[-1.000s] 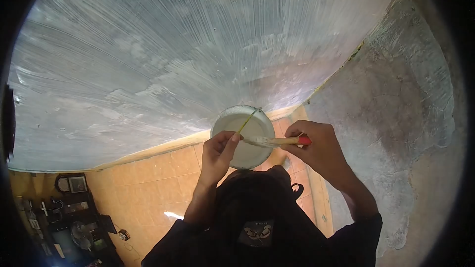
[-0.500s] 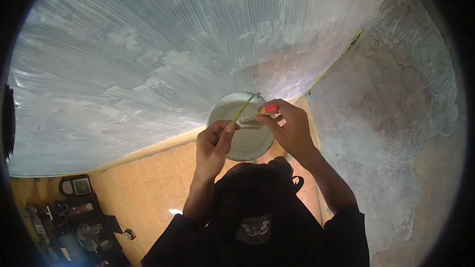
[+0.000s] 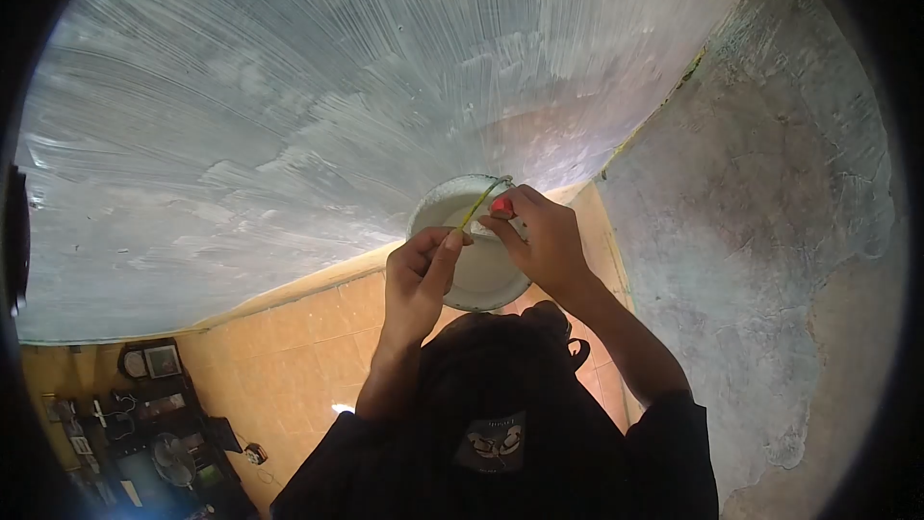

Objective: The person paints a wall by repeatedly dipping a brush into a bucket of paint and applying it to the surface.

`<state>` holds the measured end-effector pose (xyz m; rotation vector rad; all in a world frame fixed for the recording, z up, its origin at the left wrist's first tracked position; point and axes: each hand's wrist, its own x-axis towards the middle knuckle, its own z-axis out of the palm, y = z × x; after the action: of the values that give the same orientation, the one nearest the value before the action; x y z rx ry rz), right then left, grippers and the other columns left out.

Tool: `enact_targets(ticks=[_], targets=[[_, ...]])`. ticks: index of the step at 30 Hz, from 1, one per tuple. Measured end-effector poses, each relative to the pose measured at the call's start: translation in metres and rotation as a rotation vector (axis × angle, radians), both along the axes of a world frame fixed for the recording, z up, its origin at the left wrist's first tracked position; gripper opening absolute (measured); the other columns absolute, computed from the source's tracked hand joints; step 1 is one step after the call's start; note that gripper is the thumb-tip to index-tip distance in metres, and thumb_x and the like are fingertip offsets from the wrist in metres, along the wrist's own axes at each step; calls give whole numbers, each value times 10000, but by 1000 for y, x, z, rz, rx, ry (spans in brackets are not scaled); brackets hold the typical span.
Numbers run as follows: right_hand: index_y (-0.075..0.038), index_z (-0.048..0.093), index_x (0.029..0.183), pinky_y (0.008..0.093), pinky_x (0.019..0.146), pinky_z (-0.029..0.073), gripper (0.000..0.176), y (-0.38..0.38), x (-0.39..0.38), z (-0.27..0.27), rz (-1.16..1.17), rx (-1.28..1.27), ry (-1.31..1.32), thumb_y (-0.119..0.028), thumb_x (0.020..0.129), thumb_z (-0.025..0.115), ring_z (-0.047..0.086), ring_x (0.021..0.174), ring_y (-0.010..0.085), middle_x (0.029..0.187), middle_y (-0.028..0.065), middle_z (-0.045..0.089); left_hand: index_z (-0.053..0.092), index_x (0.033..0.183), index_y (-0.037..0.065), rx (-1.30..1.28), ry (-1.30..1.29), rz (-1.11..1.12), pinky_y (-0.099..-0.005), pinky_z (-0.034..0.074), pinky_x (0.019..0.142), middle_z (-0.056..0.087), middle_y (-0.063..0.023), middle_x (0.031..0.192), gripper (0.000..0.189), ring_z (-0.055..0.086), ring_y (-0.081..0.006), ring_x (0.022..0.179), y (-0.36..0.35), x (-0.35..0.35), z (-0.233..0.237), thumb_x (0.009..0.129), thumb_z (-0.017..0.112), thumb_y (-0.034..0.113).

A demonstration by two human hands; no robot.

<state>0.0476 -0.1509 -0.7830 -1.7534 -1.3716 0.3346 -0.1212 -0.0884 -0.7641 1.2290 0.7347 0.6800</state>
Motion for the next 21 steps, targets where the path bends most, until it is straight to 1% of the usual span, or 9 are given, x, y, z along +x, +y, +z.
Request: enact_targets(ticks=[5, 12, 21], targets=[[-9, 644, 896, 354, 648, 523, 207, 1, -2, -6, -18, 9, -8, -197, 862, 725, 676, 731, 302, 867, 114, 667, 671, 1003, -24, -34, -4, 11, -205, 195, 473, 429, 107, 586, 236, 306, 18, 512, -3, 0, 0, 999, 583, 195], [-13, 645, 891, 354, 638, 517, 210, 3, -3, -9, -13, 20, 15, -204, 860, 727, 672, 720, 299, 856, 111, 664, 669, 1006, -24, -35, -6, 19, -207, 189, 468, 419, 110, 574, 243, 300, 20, 502, -3, -1, 0, 995, 589, 205], [-15, 643, 885, 355, 630, 516, 216, 6, -1, -11, -20, 25, -28, -208, 858, 735, 669, 707, 294, 848, 108, 664, 666, 1000, -27, -15, 11, 28, -213, 184, 465, 410, 110, 571, 240, 297, 17, 499, -3, -4, -1, 997, 585, 198]])
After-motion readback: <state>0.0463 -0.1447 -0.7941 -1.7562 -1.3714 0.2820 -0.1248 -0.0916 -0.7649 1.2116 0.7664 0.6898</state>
